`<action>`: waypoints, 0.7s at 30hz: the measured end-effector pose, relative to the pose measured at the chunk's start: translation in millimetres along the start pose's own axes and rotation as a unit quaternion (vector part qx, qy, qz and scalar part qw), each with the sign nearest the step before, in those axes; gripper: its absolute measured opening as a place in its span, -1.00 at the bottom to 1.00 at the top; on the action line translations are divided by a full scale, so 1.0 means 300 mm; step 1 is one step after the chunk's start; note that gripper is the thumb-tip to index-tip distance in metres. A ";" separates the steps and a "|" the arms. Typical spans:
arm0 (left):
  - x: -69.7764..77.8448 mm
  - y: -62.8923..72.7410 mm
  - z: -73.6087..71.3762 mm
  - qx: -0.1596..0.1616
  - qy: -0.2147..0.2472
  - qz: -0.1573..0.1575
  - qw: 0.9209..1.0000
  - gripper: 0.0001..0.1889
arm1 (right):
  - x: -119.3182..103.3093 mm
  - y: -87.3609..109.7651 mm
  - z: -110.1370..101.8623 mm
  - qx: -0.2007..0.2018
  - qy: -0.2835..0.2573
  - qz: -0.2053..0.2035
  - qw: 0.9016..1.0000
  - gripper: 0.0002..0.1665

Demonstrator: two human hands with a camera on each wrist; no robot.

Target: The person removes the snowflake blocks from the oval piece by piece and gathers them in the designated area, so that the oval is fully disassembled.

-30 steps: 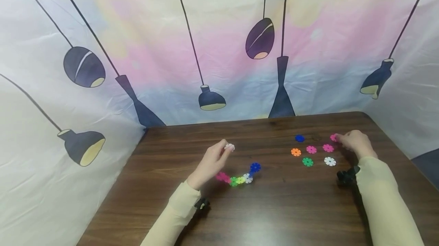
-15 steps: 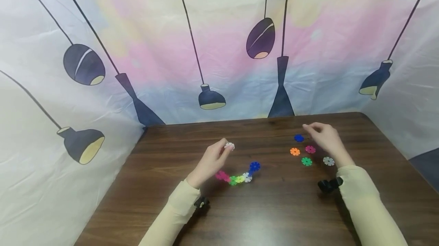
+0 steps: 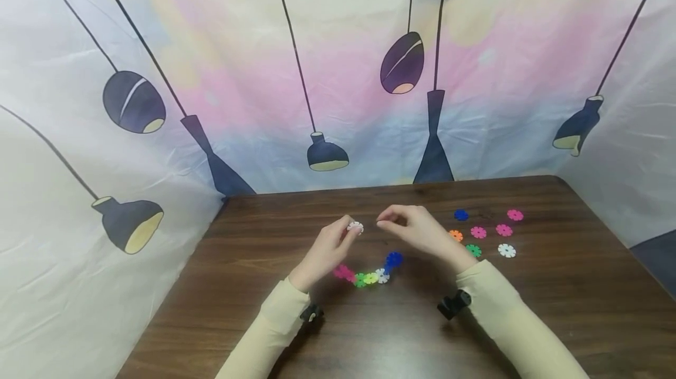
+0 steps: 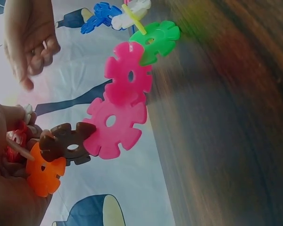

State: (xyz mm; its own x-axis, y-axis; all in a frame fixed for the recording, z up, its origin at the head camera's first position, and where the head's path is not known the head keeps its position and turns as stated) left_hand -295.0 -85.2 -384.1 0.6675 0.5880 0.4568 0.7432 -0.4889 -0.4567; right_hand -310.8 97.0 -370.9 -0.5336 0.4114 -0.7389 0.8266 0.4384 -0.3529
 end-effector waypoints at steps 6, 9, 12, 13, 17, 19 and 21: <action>0.011 0.002 -0.004 -0.004 0.007 0.007 1.000 -0.82 | -0.044 -0.026 0.076 -0.023 -0.025 -0.026 0.999 -0.82; 0.018 -0.003 -0.003 -0.006 0.007 0.010 1.000 -0.82 | -0.050 -0.035 0.085 -0.021 -0.016 -0.031 0.999 -0.84; 0.017 -0.004 -0.003 -0.010 0.005 0.007 1.000 -0.83 | -0.050 -0.042 0.094 -0.026 -0.009 -0.033 0.999 -0.85; 0.016 -0.003 -0.002 -0.012 0.004 0.005 1.000 -0.84 | -0.051 -0.044 0.097 -0.028 -0.009 -0.033 0.999 -0.84; 0.012 0.001 -0.001 -0.025 0.009 0.004 1.000 -0.87 | -0.051 -0.044 0.104 -0.032 -0.014 -0.035 0.999 -0.82; 0.010 0.003 -0.002 -0.032 0.010 0.002 0.999 -0.89 | -0.052 -0.042 0.097 -0.028 -0.018 -0.034 0.999 -0.83; 0.007 0.006 -0.004 -0.038 0.014 -0.005 0.999 -0.90 | -0.048 -0.040 0.081 -0.021 -0.020 -0.030 0.999 -0.85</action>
State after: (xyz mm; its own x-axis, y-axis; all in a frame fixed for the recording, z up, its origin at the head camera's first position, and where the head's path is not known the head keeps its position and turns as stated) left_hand -292.3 -85.6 -383.1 0.6603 0.5759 0.4819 0.7504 -0.5318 -0.3926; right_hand -308.6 66.4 -370.1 -0.5738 0.3522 -0.7394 0.7846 0.4952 -0.3730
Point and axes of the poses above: each hand's wrist, its own y-axis away from the middle knuckle, its own z-axis out of the palm, x = y × z, the point moved 7 cm from there along -y, towards the middle knuckle, and after that the axes turned 6 degrees about -y, right-handed, at the moved point
